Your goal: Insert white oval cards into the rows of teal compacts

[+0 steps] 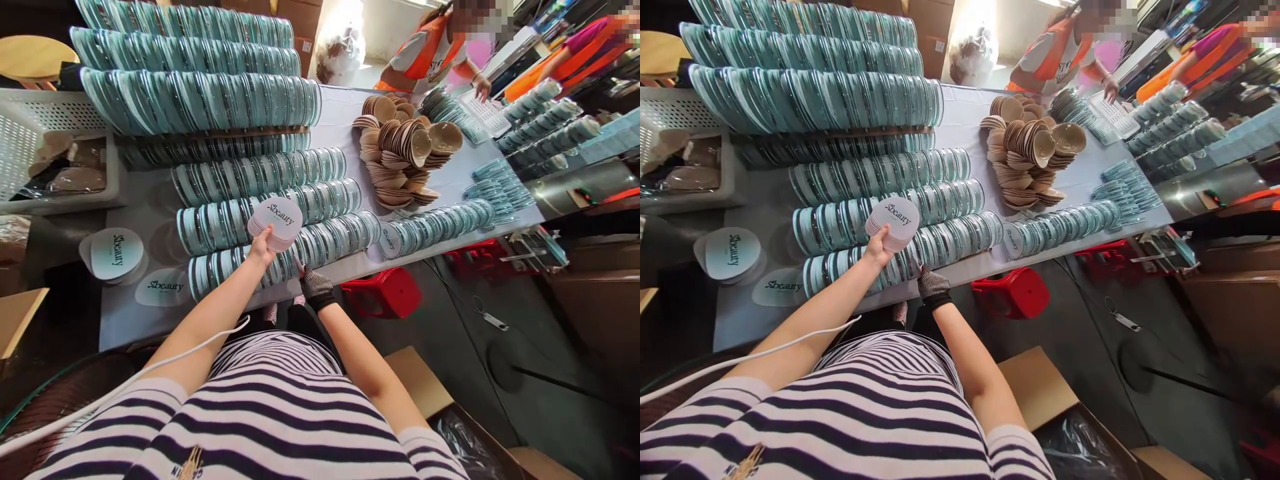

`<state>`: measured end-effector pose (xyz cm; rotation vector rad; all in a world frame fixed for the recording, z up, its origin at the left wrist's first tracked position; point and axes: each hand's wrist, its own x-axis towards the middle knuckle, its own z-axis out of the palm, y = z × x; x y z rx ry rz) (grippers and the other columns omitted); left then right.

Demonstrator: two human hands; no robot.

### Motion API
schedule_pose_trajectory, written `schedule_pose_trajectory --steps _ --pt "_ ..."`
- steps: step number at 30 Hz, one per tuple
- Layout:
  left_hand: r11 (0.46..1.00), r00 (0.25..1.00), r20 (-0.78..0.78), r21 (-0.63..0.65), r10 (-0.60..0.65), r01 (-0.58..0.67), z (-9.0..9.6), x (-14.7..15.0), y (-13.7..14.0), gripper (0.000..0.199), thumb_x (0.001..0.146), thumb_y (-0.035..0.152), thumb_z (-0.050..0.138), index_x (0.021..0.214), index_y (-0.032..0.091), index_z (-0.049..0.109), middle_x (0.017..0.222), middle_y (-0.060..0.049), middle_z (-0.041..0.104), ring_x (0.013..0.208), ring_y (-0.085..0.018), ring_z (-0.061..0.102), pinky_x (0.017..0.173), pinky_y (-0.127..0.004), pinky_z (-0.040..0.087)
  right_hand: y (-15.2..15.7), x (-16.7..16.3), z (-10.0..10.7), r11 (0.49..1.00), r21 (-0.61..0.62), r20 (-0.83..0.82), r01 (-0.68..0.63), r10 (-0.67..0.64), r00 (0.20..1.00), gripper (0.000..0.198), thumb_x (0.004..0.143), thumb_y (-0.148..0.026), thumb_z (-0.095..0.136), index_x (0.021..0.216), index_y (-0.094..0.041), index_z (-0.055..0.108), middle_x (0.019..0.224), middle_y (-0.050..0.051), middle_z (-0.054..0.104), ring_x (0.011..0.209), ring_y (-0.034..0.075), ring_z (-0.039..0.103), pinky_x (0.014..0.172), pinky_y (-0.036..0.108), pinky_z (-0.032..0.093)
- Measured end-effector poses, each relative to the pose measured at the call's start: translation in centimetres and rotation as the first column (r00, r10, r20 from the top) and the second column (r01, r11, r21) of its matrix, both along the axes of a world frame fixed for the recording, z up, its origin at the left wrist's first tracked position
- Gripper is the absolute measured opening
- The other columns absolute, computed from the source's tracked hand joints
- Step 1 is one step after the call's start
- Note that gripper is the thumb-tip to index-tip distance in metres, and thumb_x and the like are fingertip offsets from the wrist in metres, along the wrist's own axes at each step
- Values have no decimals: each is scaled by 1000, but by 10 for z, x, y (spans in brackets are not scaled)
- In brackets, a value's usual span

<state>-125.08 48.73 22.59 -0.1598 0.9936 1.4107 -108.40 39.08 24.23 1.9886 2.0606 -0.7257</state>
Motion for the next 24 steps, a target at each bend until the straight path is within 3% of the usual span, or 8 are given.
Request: schedule_pose_trajectory --steps 3,6,14,17,20,22,24 --pt "1000 1000 7 -13 -22 22 1 -1 0 43 82 13 70 124 20 64 121 -10 71 118 -27 64 102 -45 52 16 -3 8 997 -16 39 75 -74 997 38 100 -36 35 123 -15 56 101 15 72 89 26 70 74 34 48" --pt "1000 999 29 -16 -25 26 -2 -1 0 48 82 14 71 129 22 62 122 -10 70 118 -27 64 102 -44 52 13 3 9 998 -38 28 47 -46 999 33 101 -31 34 119 -18 58 102 13 72 92 23 70 73 30 47" --pt "999 1000 10 -33 -13 13 -4 0 -2 44 81 13 71 124 19 63 117 -10 72 112 -26 67 101 -46 52 25 -8 -24 996 -11 -51 -90 89 995 31 99 -23 35 115 -19 61 105 14 71 99 23 68 81 30 47" --pt "999 1000 -1 -45 3 -3 -5 0 -3 38 82 13 69 120 18 65 109 -9 75 106 -25 69 101 -44 52 28 -6 -27 991 -121 -255 -61 28 966 26 94 -16 42 111 -20 62 103 12 71 97 21 67 81 31 50" --pt "999 1000 -4 -28 26 -26 -7 1 -3 35 81 12 70 116 17 67 106 -10 76 105 -24 70 101 -43 53 31 1 -21 951 -301 -492 -66 -95 865 29 96 -20 41 121 -21 56 93 5 71 78 14 67 68 25 51" --pt "998 998 -14 -24 53 -53 -8 1 -3 36 80 12 72 116 17 67 107 -10 76 105 -24 70 101 -42 52 38 5 -15 915 -382 -559 -131 -116 821 31 100 -25 36 125 -19 54 82 2 70 65 11 64 61 21 49" --pt "997 997 -25 -30 70 -71 -7 2 -3 37 79 12 73 115 17 67 107 -9 76 104 -24 70 102 -41 52 50 10 -6 878 -450 -553 -164 -130 823 31 100 -30 38 114 -15 61 72 3 68 60 12 62 59 23 48"
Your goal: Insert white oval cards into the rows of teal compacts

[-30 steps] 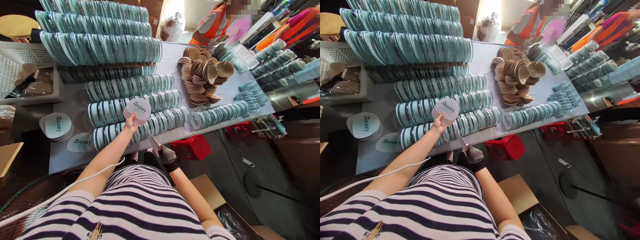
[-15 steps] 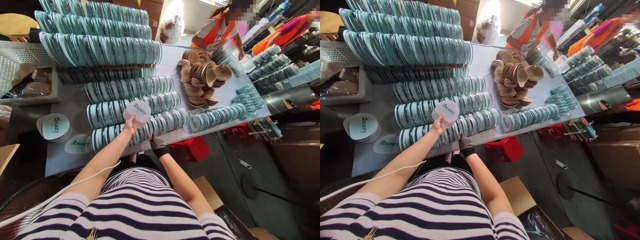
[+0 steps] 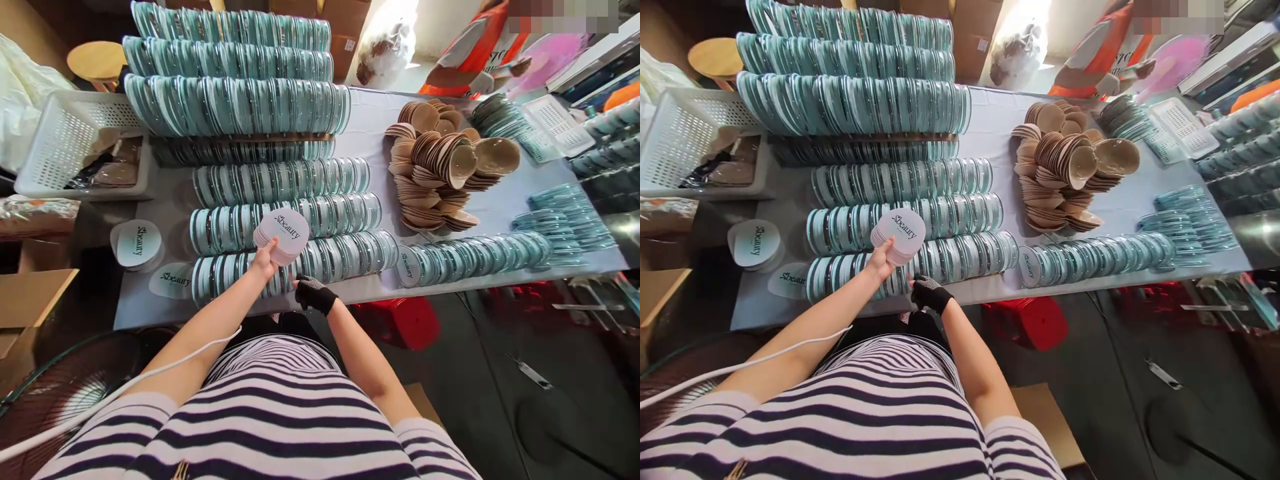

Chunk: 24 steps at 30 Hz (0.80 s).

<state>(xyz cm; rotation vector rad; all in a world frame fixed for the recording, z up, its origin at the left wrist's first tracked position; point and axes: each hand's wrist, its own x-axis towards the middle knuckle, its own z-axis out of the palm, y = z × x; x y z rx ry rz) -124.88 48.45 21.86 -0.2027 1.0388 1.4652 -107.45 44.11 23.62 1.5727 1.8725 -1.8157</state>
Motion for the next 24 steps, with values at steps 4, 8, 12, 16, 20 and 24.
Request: schedule_pose_trajectory --steps 4,8,12,16,20,24 --pt "1000 999 -42 5 -14 14 5 3 0 34 78 10 72 111 17 68 105 -8 76 105 -24 70 104 -44 49 40 9 20 935 334 101 117 -159 982 28 95 -33 47 98 -15 68 84 8 71 79 17 66 76 28 51" --pt "994 990 -117 59 -79 87 14 6 -7 42 72 10 77 112 18 67 108 -8 75 109 -27 68 106 -49 47 70 7 38 702 652 -72 285 -317 946 43 94 -32 45 133 -19 55 126 9 64 118 19 58 103 34 44" --pt "988 977 -184 94 -105 124 19 0 -19 50 66 15 82 113 17 67 115 -12 73 112 -32 66 104 -54 47 61 -19 48 574 805 -18 149 -227 974 51 87 -27 53 137 -17 53 140 13 54 131 26 47 110 40 38" --pt "965 966 -215 189 -142 184 22 -14 -30 52 60 17 87 110 17 70 116 -13 72 112 -35 65 102 -51 50 44 -48 43 648 734 -11 205 -291 957 40 89 -29 49 125 -15 62 112 13 69 102 24 64 88 33 51" --pt "973 982 -148 181 -120 146 27 -36 -29 47 65 14 84 109 19 70 109 -9 75 109 -29 67 100 -47 52 24 -40 37 516 748 -120 417 -512 850 38 94 -40 42 108 -14 67 94 11 72 85 21 66 74 28 51" --pt "998 997 -80 55 -8 13 24 -66 -23 39 75 12 76 112 19 68 111 -7 75 110 -27 67 101 -48 52 -43 -3 34 429 869 50 246 -572 819 41 92 -43 44 102 -13 69 85 13 72 79 22 67 69 28 49"
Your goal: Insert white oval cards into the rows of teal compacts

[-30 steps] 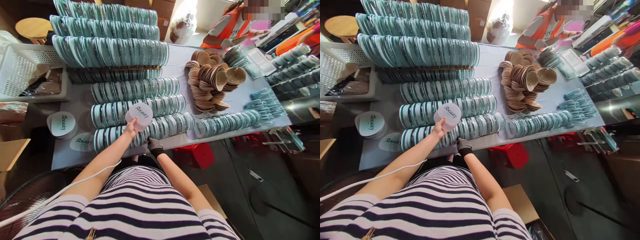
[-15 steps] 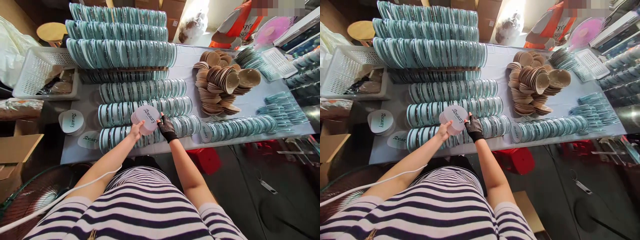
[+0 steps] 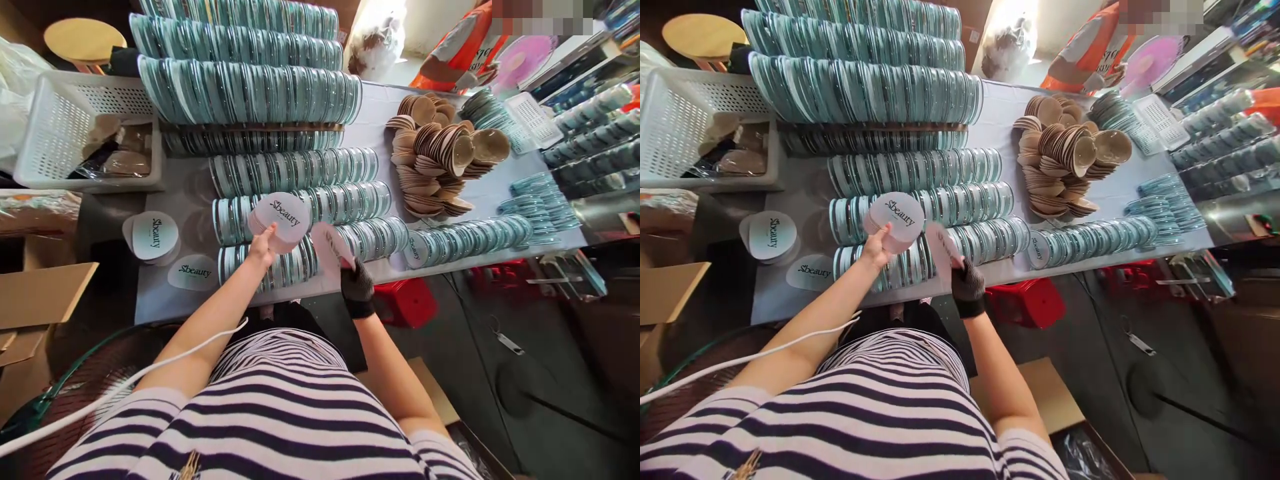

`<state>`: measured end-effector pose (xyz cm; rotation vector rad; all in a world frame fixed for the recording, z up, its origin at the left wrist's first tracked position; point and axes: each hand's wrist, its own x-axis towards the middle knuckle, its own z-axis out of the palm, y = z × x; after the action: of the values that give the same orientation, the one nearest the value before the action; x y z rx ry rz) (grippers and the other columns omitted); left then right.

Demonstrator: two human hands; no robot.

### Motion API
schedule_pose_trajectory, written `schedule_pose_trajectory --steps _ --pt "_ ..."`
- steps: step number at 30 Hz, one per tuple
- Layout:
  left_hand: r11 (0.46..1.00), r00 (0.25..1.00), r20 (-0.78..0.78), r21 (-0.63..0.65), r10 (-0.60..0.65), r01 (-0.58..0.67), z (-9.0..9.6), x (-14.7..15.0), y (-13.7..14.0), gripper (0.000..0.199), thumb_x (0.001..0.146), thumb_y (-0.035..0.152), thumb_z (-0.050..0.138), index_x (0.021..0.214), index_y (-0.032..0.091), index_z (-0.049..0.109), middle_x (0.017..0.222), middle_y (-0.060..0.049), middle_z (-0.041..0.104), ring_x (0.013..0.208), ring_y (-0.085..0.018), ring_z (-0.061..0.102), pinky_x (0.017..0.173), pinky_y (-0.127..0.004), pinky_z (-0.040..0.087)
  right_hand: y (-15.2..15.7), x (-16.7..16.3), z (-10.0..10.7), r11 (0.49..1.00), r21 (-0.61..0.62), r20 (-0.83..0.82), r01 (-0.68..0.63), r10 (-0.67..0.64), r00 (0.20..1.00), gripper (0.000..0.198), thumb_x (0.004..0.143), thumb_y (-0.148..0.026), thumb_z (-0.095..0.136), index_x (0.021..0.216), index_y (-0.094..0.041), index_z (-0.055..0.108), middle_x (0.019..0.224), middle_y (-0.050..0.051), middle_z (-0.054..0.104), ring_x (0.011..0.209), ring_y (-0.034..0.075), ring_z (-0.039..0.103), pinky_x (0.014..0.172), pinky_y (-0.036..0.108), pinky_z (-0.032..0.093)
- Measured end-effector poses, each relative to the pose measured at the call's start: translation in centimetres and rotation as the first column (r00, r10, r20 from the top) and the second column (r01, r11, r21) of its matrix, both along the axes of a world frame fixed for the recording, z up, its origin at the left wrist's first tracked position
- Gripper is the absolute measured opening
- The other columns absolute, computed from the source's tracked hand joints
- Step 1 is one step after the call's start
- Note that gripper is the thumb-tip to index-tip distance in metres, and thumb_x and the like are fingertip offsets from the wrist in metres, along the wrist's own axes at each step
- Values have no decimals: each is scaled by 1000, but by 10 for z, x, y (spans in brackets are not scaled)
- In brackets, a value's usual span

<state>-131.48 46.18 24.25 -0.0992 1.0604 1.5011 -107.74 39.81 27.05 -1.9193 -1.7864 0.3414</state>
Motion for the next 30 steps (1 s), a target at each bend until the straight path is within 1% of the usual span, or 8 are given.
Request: schedule_pose_trajectory --steps 2,5,10,14,18,22,26,30 --pt "999 999 37 -31 25 -24 -4 -9 1 38 78 12 73 114 20 67 114 -8 74 112 -27 67 100 -48 52 -43 9 -4 987 -120 130 -111 126 983 38 92 -40 44 102 -14 70 83 12 72 74 20 67 66 25 47" --pt "999 997 73 -34 33 -31 -10 -11 2 37 78 13 73 114 18 67 116 -9 73 112 -27 67 100 -47 52 -86 0 -11 899 -384 228 -210 312 922 37 95 -36 40 111 -18 69 88 9 74 72 18 67 63 22 44" --pt "999 999 54 -47 4 -2 -12 -1 3 42 75 9 76 115 19 67 111 -8 75 107 -24 69 100 -44 52 -59 -51 -18 765 -627 282 -150 403 871 38 98 -32 36 128 -18 56 97 10 73 83 20 69 64 23 40" --pt "998 998 60 -58 13 -9 -9 -2 3 34 78 9 72 110 18 68 107 -9 75 106 -24 70 98 -44 53 -20 -71 -11 731 -674 275 -107 383 882 38 101 -36 31 127 -18 53 102 12 72 90 23 69 68 27 42" --pt "997 997 81 -72 1 4 -11 -4 2 27 79 11 71 106 17 69 105 -9 76 107 -26 69 98 -45 54 -18 -64 -7 707 -696 234 -129 392 890 32 100 -33 37 122 -18 55 102 12 72 91 22 69 70 27 42" --pt "999 996 86 -36 -15 18 -17 -4 3 32 77 10 73 108 19 68 104 -8 76 107 -24 69 99 -43 53 -15 -65 -26 737 -643 99 -208 349 932 27 100 -28 37 111 -19 60 105 7 72 93 16 68 72 23 42" --pt "999 997 79 -32 -24 26 -19 -4 3 33 77 11 74 109 18 68 103 -7 76 104 -23 70 100 -42 53 -6 -71 -50 756 -627 169 -185 364 916 26 98 -28 41 114 -20 61 107 9 71 94 19 68 74 24 43" --pt "1000 996 85 -16 -20 21 -17 -3 0 33 77 12 75 108 19 68 107 -8 76 107 -25 69 101 -44 52 -8 -67 -60 693 -691 90 -203 361 928 21 93 -23 47 106 -19 64 100 12 71 95 22 67 78 28 46"
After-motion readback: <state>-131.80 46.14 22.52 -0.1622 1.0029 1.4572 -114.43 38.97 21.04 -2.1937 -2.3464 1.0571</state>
